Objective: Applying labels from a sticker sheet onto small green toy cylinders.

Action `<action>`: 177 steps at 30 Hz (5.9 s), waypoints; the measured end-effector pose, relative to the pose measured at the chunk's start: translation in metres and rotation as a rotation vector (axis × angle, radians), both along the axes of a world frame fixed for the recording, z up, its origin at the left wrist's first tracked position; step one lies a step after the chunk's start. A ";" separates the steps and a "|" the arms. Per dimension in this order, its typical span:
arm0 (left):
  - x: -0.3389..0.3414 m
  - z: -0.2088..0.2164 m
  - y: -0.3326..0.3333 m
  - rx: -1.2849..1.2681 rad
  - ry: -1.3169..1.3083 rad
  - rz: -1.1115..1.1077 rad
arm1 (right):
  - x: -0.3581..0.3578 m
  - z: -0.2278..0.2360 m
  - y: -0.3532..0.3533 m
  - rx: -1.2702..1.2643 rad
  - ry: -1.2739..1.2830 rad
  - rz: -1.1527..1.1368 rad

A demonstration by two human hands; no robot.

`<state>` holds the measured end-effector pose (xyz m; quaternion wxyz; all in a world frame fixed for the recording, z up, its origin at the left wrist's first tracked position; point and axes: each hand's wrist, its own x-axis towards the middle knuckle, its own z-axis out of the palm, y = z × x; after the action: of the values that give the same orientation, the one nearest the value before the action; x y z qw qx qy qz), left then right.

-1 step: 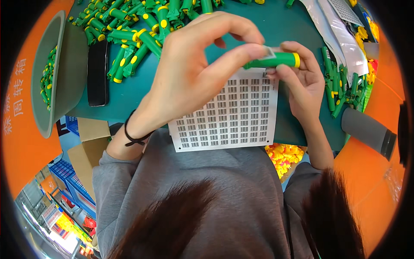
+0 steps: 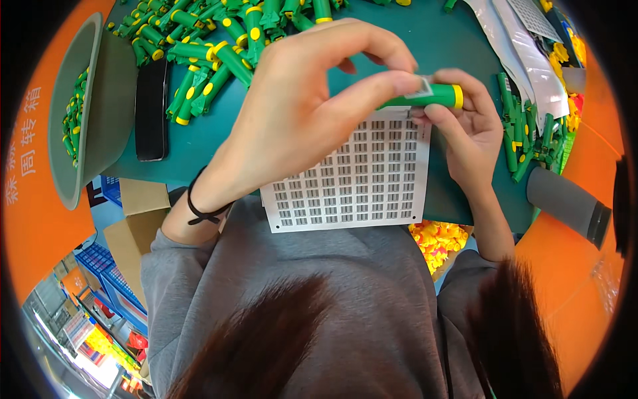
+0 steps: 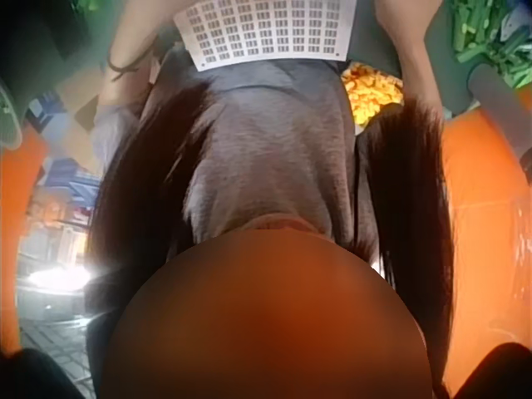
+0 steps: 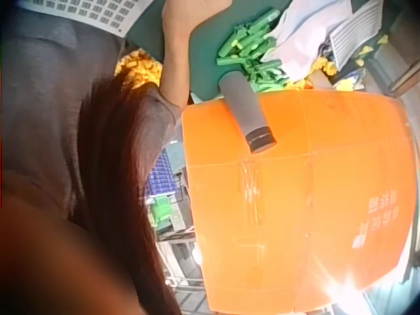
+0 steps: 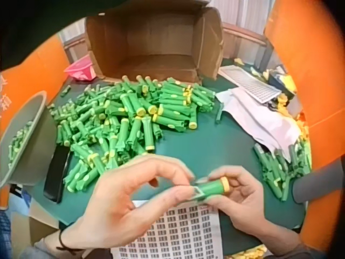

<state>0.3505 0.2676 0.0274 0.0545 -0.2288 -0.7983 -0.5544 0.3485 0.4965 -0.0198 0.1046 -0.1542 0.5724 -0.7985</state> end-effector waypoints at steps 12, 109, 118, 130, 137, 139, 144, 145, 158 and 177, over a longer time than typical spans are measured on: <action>-0.005 0.014 0.009 -0.103 -0.214 -0.123 | 0.008 -0.004 -0.002 0.161 0.215 -0.004; 0.050 -0.017 -0.043 -0.308 0.221 0.218 | -0.163 0.019 0.026 0.949 0.239 -0.055; 0.014 -0.059 0.029 -0.415 0.326 0.143 | -0.052 0.002 0.021 0.239 0.048 -0.141; 0.012 -0.068 0.033 -0.179 0.294 0.038 | -0.014 -0.007 0.024 0.136 0.031 -0.101; 0.005 -0.012 0.010 -0.032 0.255 0.000 | -0.002 -0.008 0.011 0.149 0.082 -0.065; 0.003 -0.004 0.006 -0.026 0.148 -0.014 | 0.002 -0.009 0.006 0.142 0.124 -0.034; 0.004 0.002 0.008 -0.024 -0.224 -0.045 | 0.008 -0.005 -0.001 0.098 0.146 -0.019; 0.004 0.002 0.008 -0.022 -0.226 -0.043 | 0.009 -0.005 -0.001 0.098 0.131 -0.025; -0.013 -0.006 0.008 0.036 0.165 -0.183 | 0.010 -0.007 0.002 0.095 0.123 -0.045; 0.006 -0.031 0.022 0.332 -0.697 -0.139 | 0.004 -0.017 0.008 0.253 0.280 -0.009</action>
<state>0.3564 0.2891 -0.0032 -0.2215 -0.0684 -0.6510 -0.7228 0.3527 0.5042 -0.0370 0.0389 -0.2468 0.6780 -0.6913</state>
